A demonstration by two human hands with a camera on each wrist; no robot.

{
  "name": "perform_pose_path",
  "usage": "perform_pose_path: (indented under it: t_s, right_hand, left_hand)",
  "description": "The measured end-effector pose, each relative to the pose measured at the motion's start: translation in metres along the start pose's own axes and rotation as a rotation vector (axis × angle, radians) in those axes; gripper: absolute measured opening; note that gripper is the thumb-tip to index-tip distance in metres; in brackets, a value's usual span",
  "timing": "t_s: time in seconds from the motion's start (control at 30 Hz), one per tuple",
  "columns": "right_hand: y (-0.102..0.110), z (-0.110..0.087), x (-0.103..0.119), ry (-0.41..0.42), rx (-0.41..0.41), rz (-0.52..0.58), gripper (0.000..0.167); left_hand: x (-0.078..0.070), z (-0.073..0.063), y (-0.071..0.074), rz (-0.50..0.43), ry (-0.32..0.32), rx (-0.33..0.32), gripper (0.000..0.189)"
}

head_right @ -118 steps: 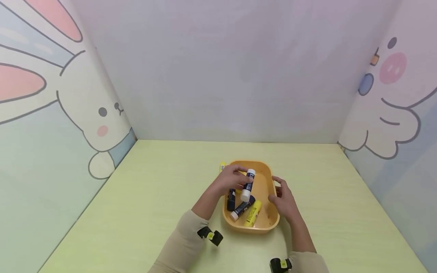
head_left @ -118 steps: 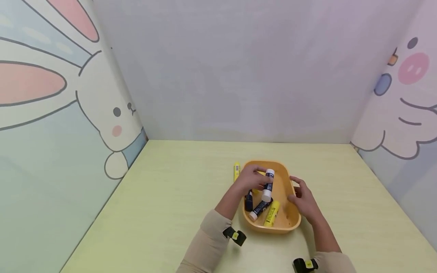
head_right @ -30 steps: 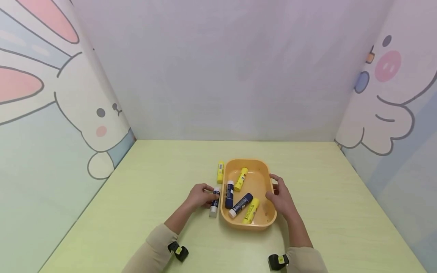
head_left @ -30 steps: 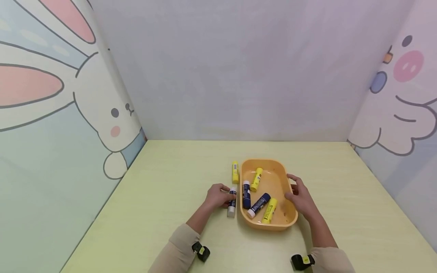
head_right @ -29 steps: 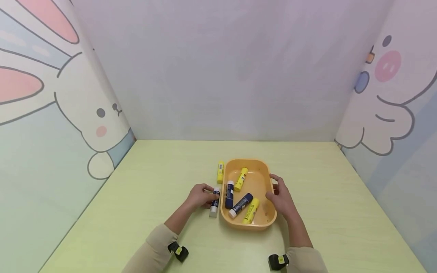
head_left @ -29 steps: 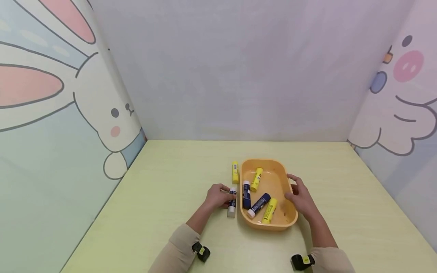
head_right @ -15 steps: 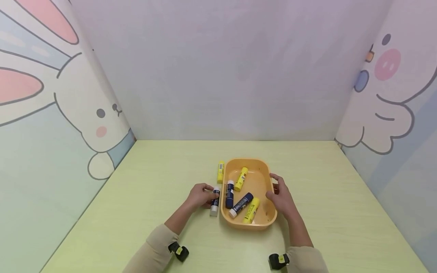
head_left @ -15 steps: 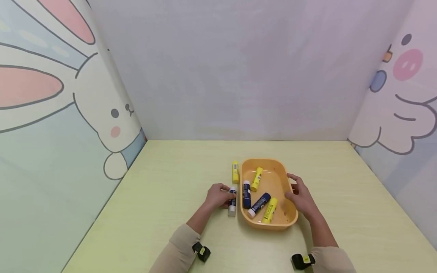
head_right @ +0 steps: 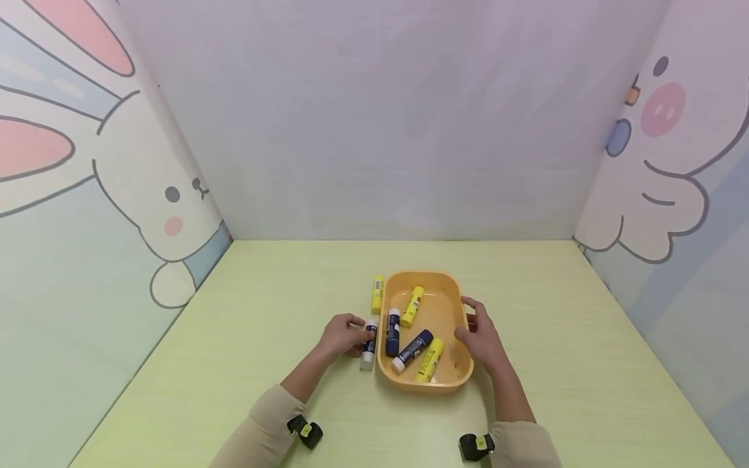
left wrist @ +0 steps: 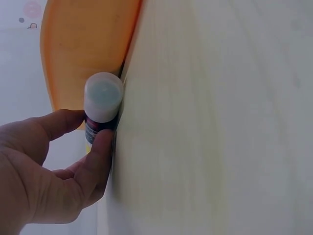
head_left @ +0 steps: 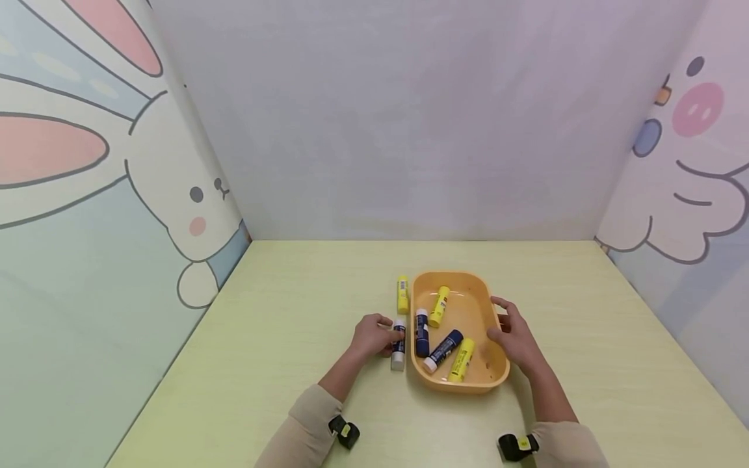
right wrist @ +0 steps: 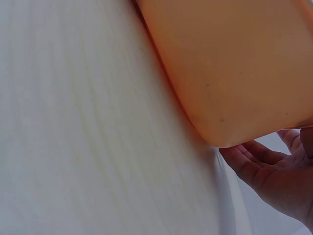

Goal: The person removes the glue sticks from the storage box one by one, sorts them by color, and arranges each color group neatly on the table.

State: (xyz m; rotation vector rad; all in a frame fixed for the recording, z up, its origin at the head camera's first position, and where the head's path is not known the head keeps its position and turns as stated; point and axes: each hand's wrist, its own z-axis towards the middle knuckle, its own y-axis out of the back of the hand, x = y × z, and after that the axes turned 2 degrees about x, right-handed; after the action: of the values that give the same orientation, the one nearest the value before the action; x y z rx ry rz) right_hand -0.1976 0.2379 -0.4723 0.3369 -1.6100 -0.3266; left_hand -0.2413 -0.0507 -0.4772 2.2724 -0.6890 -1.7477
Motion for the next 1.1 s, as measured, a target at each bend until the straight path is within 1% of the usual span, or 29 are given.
perform_pose_path:
  t_s: [0.27, 0.33, 0.5, 0.7, 0.8, 0.97, 1.1]
  right_hand:
    - [0.0, -0.001, 0.0, 0.01, -0.005, -0.006, 0.066]
    - [-0.001, -0.001, 0.0, 0.012, -0.004, -0.006, 0.066]
    - [-0.001, 0.0, -0.002, 0.017, -0.005, -0.011, 0.066]
    - [0.001, 0.0, 0.002, 0.028, -0.034, -0.029, 0.064]
    - [0.001, 0.001, 0.002, 0.027, -0.037, -0.036, 0.064]
    - [0.001, 0.0, 0.001, 0.017, -0.025, -0.038, 0.065]
    - [0.001, -0.001, 0.003, 0.021, -0.023, -0.038, 0.065]
  left_hand:
    - [-0.001, -0.002, 0.004, 0.005, -0.009, 0.003, 0.041]
    - [-0.003, -0.002, 0.006, -0.006, -0.009, -0.002, 0.042]
    - [-0.013, -0.002, 0.015, -0.03, -0.021, -0.018, 0.042]
    - [-0.024, -0.002, 0.025, -0.096, -0.074, -0.009, 0.046]
    - [-0.027, -0.002, 0.028, -0.111, -0.088, -0.002, 0.047]
    - [-0.031, -0.002, 0.028, -0.114, -0.08, 0.0, 0.045]
    - [-0.037, -0.003, 0.029, -0.138, -0.091, 0.0, 0.045]
